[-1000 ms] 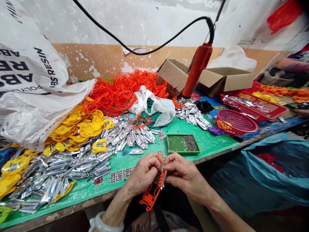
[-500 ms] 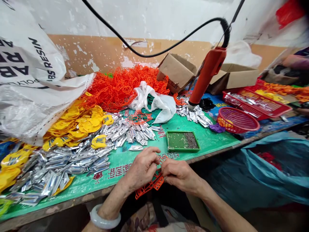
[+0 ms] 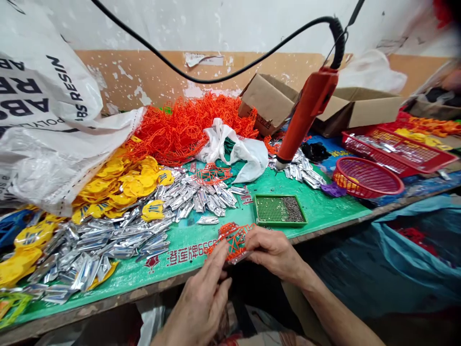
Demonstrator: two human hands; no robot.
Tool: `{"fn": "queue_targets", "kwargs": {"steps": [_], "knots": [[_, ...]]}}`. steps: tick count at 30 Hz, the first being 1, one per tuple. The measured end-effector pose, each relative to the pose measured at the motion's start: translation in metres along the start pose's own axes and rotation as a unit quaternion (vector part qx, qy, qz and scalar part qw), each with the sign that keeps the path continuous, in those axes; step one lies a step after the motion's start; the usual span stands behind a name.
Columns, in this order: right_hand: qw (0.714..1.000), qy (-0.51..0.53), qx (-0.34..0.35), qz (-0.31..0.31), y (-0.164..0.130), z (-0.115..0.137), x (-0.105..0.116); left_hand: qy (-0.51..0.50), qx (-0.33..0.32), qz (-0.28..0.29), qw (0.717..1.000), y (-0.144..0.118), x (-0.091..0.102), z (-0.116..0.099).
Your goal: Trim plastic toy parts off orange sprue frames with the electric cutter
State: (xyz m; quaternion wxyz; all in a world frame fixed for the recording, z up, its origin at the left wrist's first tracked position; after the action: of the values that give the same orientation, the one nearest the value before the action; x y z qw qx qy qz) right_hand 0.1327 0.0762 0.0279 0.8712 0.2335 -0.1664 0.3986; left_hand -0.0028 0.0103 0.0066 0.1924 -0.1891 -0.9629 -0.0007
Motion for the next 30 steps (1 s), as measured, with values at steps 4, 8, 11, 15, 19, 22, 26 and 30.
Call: {"fn": "queue_targets", "kwargs": {"steps": [4,8,11,15,19,22,26,30], "knots": [[1.000,-0.025,0.001,-0.010,0.003,0.007,0.000,-0.155,0.050,0.022,0.986,0.023,-0.012,0.018],[0.997,-0.051,0.039,-0.045,-0.003,0.023,0.009,-0.316,0.052,0.021,0.947,0.032,-0.019,0.022],[0.993,-0.079,0.058,-0.066,-0.009,0.033,0.014,-0.347,0.042,0.019,0.937,0.031,-0.019,0.015],[0.986,-0.126,0.066,-0.090,-0.014,0.041,0.015,-0.345,0.046,0.007,0.938,0.028,-0.018,0.009],[0.976,-0.167,0.076,-0.116,-0.019,0.050,0.014,-0.264,0.028,-0.018,0.964,0.023,-0.012,0.007],[0.972,-0.185,0.085,-0.120,-0.023,0.056,0.011,-0.150,-0.013,-0.033,0.988,0.019,-0.006,-0.001],[0.967,-0.206,0.090,-0.118,-0.028,0.062,0.008,-0.056,-0.080,-0.038,0.994,0.015,-0.002,-0.018],[0.963,-0.216,0.097,-0.130,-0.031,0.065,0.008,-0.014,-0.112,-0.042,0.993,0.012,-0.003,-0.026]]}}
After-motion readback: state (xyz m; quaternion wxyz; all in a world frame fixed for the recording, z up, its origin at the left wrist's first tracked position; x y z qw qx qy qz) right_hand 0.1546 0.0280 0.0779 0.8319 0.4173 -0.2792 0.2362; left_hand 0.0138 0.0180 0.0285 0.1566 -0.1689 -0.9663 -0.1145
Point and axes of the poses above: each hand's wrist, its own y-axis towards the middle knuckle, its own x-axis out of the back of the hand, z = x × y, the point moved 10 cm from there along y, towards the middle knuckle, and after that the axes turned 15 degrees about z, right-handed, at the moved point
